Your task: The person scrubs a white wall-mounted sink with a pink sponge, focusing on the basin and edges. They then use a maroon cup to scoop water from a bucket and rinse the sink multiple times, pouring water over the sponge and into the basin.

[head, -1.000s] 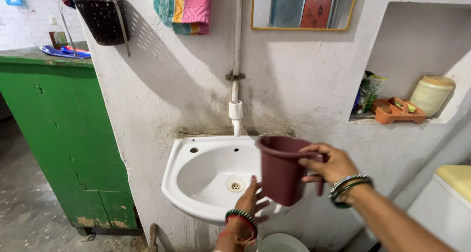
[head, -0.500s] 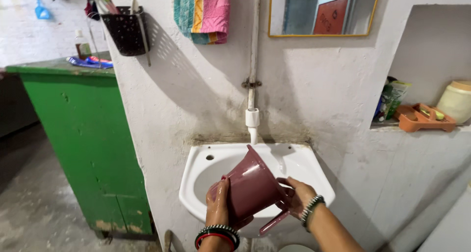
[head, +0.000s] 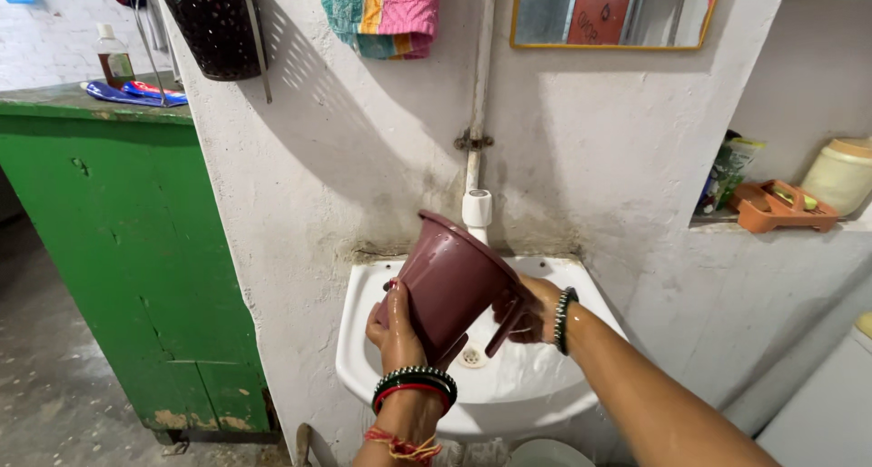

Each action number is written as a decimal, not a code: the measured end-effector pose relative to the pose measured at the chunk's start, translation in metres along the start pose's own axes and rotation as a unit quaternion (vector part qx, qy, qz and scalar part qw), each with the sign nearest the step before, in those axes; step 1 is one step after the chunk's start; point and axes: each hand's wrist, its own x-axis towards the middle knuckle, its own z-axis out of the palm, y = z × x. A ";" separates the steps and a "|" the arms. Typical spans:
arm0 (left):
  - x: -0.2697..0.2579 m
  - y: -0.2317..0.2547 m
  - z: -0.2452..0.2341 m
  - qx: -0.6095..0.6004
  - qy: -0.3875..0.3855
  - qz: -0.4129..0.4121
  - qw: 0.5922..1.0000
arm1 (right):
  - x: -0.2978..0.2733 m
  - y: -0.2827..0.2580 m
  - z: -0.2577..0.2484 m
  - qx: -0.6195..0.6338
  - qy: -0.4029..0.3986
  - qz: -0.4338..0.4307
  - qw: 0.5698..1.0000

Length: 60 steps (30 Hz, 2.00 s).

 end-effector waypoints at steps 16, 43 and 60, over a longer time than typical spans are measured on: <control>0.086 -0.111 -0.035 0.248 -0.225 -0.135 0.933 | -0.121 -0.034 -0.017 -0.187 0.139 -0.172 0.957; 0.240 -0.120 0.011 0.918 -0.278 0.202 0.199 | -0.136 -0.098 -0.001 -0.309 0.229 -0.194 0.903; 0.181 -0.082 0.007 0.786 -0.279 0.151 0.530 | -0.091 -0.135 -0.004 -0.571 0.320 -0.239 0.717</control>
